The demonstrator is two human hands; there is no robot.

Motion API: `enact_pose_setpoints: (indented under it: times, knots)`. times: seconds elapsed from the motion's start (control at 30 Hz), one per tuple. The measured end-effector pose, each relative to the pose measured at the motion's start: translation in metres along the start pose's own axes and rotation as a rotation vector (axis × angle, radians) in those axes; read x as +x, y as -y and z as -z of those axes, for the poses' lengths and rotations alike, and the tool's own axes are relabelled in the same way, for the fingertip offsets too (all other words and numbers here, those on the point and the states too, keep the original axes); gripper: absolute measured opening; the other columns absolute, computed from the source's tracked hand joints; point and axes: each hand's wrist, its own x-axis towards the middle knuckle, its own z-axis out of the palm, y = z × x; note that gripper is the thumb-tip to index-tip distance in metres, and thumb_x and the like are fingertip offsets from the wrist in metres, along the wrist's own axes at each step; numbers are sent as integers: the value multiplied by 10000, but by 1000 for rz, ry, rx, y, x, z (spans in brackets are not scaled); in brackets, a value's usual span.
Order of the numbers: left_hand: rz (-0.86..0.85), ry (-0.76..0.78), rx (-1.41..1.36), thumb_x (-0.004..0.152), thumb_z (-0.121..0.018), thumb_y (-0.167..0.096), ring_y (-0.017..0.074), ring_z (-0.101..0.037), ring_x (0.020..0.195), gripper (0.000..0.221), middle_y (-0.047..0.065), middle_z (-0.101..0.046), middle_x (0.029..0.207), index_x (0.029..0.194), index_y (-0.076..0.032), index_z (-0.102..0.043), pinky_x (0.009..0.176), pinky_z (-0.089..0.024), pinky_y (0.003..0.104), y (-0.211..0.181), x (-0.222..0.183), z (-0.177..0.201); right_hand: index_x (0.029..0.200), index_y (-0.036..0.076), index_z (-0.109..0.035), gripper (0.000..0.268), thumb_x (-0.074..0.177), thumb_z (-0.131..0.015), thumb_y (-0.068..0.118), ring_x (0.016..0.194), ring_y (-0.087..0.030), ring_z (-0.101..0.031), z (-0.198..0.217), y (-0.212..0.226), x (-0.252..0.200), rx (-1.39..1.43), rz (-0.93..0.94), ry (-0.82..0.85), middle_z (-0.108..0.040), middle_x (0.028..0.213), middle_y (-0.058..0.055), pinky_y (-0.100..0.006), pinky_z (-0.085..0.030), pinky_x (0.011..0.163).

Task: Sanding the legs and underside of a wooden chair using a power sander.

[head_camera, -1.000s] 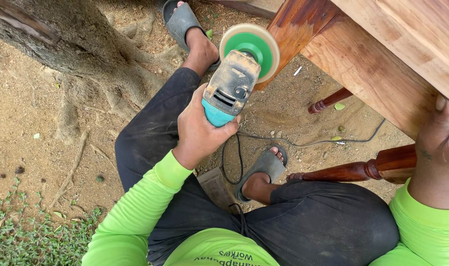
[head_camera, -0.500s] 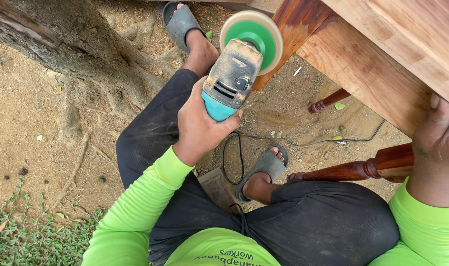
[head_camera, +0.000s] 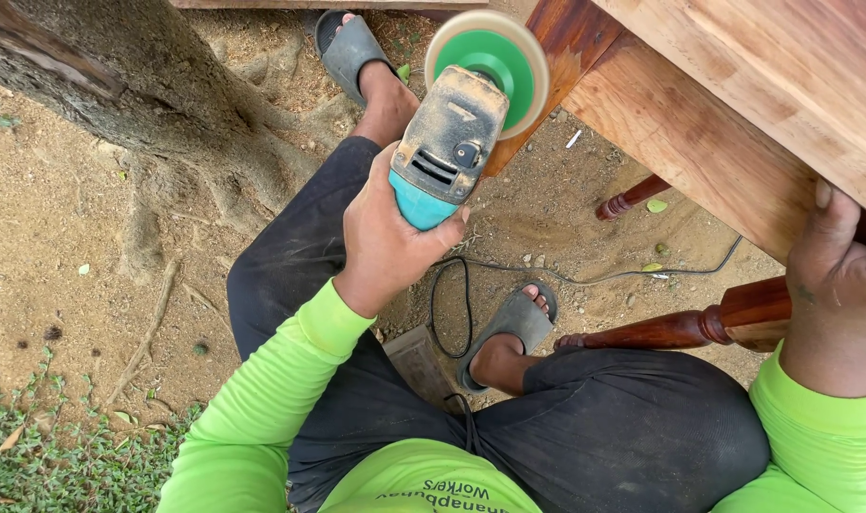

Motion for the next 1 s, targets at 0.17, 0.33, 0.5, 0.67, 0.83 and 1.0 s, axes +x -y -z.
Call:
enact_pose_setpoints:
  times: [0.17,0.33,0.5,0.67,0.83,1.0]
  knots:
    - [41,20,35,789,-871,-332,303,-763,1093,749,152,-733,1169,1379,-44,-511,912,-600,384,7,-8,4,1351,-135,-583,225,1265,-488,51,1116,-349,-740,5,20,21,-34,-53,7,-710,1210,-273,-383,-620,976]
    - [22,9,37,790,-870,-324,309,-757,1092,752,157,-732,1180,1384,-38,-507,911,-594,390,-2,-1,4,1375,-152,-551,237,1250,-476,34,1160,-352,-725,5,29,23,5,-73,-17,-690,1255,-280,-389,-605,1019]
    - [0,8,-2,798,-872,-325,305,-756,1111,748,156,-729,1195,1385,-40,-506,926,-593,384,-7,1,5,1417,-139,-506,232,1269,-526,40,1209,-358,-729,9,31,22,-36,-78,-1,-685,1309,-277,-386,-615,1057]
    - [45,22,34,799,-885,-343,295,-763,1096,724,142,-743,1167,1357,-55,-526,910,-595,377,0,-6,6,1415,-129,-500,228,1277,-538,49,1209,-354,-730,8,30,22,-52,-77,2,-691,1298,-276,-385,-616,1051]
    - [-27,-13,21,811,-882,-319,302,-756,1103,738,153,-727,1193,1382,-43,-505,916,-594,383,-9,2,3,1417,-116,-502,235,1292,-564,72,1190,-351,-741,11,30,22,-116,-64,22,-701,1282,-275,-382,-629,1033]
    - [-24,-18,-17,815,-883,-311,284,-767,1098,739,147,-728,1191,1384,-39,-497,923,-602,372,-10,2,1,1437,-144,-460,355,1294,-612,144,1198,-359,-748,12,31,19,-197,-26,-6,-706,1287,-286,-374,-643,1025]
